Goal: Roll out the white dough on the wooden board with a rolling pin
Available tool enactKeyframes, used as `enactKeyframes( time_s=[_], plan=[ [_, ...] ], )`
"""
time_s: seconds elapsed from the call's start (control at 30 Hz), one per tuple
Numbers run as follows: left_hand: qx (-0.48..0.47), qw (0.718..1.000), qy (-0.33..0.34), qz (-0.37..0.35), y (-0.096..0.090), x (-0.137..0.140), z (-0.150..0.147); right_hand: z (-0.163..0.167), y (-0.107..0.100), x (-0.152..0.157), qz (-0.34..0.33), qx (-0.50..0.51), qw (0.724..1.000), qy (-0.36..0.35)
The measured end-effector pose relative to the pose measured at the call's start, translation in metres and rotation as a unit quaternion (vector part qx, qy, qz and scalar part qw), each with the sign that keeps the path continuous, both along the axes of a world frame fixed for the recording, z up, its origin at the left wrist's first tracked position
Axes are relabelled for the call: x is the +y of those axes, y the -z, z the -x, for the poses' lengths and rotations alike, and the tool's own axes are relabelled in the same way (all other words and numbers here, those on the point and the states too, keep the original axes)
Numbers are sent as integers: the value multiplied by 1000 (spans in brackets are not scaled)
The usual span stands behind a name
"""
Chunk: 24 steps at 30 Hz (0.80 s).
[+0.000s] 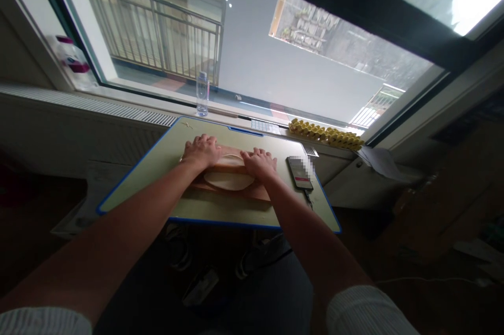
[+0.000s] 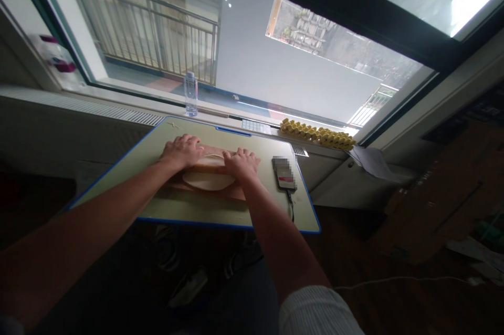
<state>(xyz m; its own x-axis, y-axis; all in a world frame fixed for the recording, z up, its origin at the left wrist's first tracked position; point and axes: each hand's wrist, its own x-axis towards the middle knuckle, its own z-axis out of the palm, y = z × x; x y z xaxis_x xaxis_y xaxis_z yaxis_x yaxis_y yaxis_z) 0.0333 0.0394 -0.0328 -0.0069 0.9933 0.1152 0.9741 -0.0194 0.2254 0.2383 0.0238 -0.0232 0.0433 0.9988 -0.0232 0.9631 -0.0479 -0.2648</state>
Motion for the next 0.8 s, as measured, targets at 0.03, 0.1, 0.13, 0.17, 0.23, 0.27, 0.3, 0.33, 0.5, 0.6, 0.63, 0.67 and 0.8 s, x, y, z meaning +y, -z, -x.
enactKeyframes(
  time_s=[0.03, 0.1, 0.13, 0.17, 0.23, 0.27, 0.3, 0.33, 0.5, 0.6, 0.63, 0.67, 0.8],
  plan=[
    [-2, 1000, 1, 8, 0, -3, 0, 0, 1, -4, -5, -4, 1000, 0],
    [-4, 1000, -1, 23, 0, -10, 0, 1, 2, -13, -16, -16, 1000, -1],
    [-4, 1000, -4, 28, 0, -14, 0, 1, 3, -18, -22, -24, 999, -2],
    [-4, 999, -8, 31, 0, -18, 0, 2, 4, -23, -31, -33, 999, -2],
    [-2, 999, -8, 31, 3, -29, 0, 2, 5, -35, -47, -47, 998, -3],
    [2, 1000, -5, 29, 5, -36, 0, 2, 6, -42, -54, -51, 997, -2],
    [8, 1000, 3, 25, 7, -43, -1, 2, 7, -50, -57, -53, 997, -5],
    [14, 1000, 7, 16, 10, -52, -1, 2, 8, -58, -65, -53, 996, -4],
    [42, 996, 16, -73, 23, -98, -5, 1, 18, -99, -93, -44, 995, 1],
    [28, 994, 18, -106, 26, -114, -7, 1, 24, -114, -106, -39, 994, 5],
    [23, 994, 18, -106, 26, -116, -7, 1, 25, -116, -109, -39, 993, 6],
    [21, 994, 18, -103, 25, -116, -7, 1, 26, -117, -111, -40, 993, 6],
    [29, 996, 18, -81, 21, -107, -7, 0, 26, -109, -114, -52, 992, -9]
  ],
)
